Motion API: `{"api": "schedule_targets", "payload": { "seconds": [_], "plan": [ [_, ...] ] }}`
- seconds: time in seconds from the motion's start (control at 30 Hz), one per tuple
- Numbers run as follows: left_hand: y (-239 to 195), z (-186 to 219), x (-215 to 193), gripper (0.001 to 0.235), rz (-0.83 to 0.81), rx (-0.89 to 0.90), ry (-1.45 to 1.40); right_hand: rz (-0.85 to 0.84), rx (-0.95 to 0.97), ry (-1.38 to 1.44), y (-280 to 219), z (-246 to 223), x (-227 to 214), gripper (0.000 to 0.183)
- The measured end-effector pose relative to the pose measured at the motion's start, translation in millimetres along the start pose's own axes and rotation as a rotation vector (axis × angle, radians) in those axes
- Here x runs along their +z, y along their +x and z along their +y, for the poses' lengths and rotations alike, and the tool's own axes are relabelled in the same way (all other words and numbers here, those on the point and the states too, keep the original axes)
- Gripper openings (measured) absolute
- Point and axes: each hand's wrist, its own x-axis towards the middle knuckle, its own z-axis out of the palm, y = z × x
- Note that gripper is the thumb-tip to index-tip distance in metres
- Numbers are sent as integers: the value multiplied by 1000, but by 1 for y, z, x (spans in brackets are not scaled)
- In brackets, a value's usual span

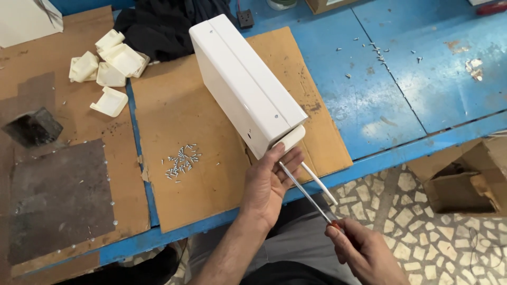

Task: Assembling a white plastic hardware enclosure using a screwdriver to pry and align components.

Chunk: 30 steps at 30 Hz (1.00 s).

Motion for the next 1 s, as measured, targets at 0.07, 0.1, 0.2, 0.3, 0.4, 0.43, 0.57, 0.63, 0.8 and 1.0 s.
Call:
{"api": "schedule_targets", "payload": {
  "seconds": [0.07, 0.1, 0.2, 0.3, 0.4, 0.43, 0.57, 0.63, 0.8, 1.0],
  "plan": [
    [-2, -4, 5, 54, -3, 31, -11, 46, -8, 38, 0, 8, 6, 29],
    [-3, -6, 6, 52, -6, 58, -14, 96, -11, 82, 0, 13, 9, 25],
    [-4, -16, 12, 49, 78, 97, 6, 177, -163, 50, 7, 40, 17, 24],
    [6, -33, 7, 43, 74, 216, -25, 424, -284, -304, 7, 17, 21, 25],
    [10, -48, 7, 44, 69, 310, 95, 608, -501, -492, 4, 4, 19, 29],
    [5, -45, 14, 44, 82, 317, 83, 592, -510, -501, 5, 8, 16, 29],
    [-4, -39, 27, 50, 134, 336, 140, 516, -479, -466, 9, 14, 10, 30],
    [-6, -39, 29, 54, 106, 355, 98, 492, -436, -439, 9, 12, 6, 30],
    [-9, -28, 27, 60, 97, 340, 165, 371, -172, -197, 17, 33, 11, 29],
    [-16, -19, 15, 56, -16, 265, 158, 389, -291, -1, 11, 54, 20, 33]
  ]
}}
